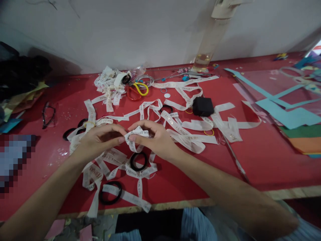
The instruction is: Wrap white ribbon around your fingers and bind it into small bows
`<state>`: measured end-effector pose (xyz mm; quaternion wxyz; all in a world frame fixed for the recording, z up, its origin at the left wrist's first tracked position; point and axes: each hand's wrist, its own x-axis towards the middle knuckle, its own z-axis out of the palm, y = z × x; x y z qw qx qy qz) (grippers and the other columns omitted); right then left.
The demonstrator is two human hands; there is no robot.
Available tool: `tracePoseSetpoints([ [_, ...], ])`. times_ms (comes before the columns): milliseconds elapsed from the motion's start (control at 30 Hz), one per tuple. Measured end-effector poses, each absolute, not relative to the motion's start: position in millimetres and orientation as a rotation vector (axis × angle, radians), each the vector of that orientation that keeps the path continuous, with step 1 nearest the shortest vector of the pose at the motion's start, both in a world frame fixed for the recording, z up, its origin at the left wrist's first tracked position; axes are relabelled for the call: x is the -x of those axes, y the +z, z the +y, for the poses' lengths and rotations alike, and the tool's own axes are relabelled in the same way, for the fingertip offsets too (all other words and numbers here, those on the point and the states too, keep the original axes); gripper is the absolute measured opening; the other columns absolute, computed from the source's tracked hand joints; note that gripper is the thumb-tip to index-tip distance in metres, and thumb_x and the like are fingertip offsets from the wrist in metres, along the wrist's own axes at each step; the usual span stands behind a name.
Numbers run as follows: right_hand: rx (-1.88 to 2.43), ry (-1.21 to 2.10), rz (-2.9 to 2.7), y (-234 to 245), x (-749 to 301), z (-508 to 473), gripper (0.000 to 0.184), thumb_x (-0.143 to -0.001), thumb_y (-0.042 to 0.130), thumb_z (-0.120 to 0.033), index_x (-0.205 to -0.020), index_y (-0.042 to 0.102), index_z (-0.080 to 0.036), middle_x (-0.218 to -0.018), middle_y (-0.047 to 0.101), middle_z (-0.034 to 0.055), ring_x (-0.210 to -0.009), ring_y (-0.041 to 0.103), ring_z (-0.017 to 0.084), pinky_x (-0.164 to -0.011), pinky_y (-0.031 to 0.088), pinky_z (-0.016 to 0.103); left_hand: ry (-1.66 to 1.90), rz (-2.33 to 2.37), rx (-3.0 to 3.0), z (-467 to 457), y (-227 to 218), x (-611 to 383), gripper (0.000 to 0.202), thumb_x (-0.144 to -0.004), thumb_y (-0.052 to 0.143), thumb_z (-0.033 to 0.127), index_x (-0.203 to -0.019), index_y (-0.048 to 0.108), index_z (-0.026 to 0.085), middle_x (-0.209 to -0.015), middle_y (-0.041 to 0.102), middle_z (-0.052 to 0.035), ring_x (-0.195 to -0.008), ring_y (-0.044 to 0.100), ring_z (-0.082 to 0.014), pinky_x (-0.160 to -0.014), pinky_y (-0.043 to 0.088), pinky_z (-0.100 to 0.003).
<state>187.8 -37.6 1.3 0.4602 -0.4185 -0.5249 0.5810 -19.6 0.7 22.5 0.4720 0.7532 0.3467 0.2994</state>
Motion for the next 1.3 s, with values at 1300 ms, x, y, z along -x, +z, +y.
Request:
tracePoseSetpoints([
  [1300, 0.911, 1.633, -1.190, -1.8, -185.3, -39.6, 0.023, -0.075, 0.080, -0.034, -0.085, 0.067, -0.018, -0.077, 0.058, -0.0038, -0.064, 0.048, 0.007, -0.061, 0.037, 0.021, 0.565, 0.759, -1.899, -4.6, 23.5, 16.8, 0.017, -0.091, 0.062, 0.032, -0.085, 0.064, 0.016, -0.082, 0.065, -0.0021, -0.075, 0.059, -0.0113, -0.071, 0.048, -0.021],
])
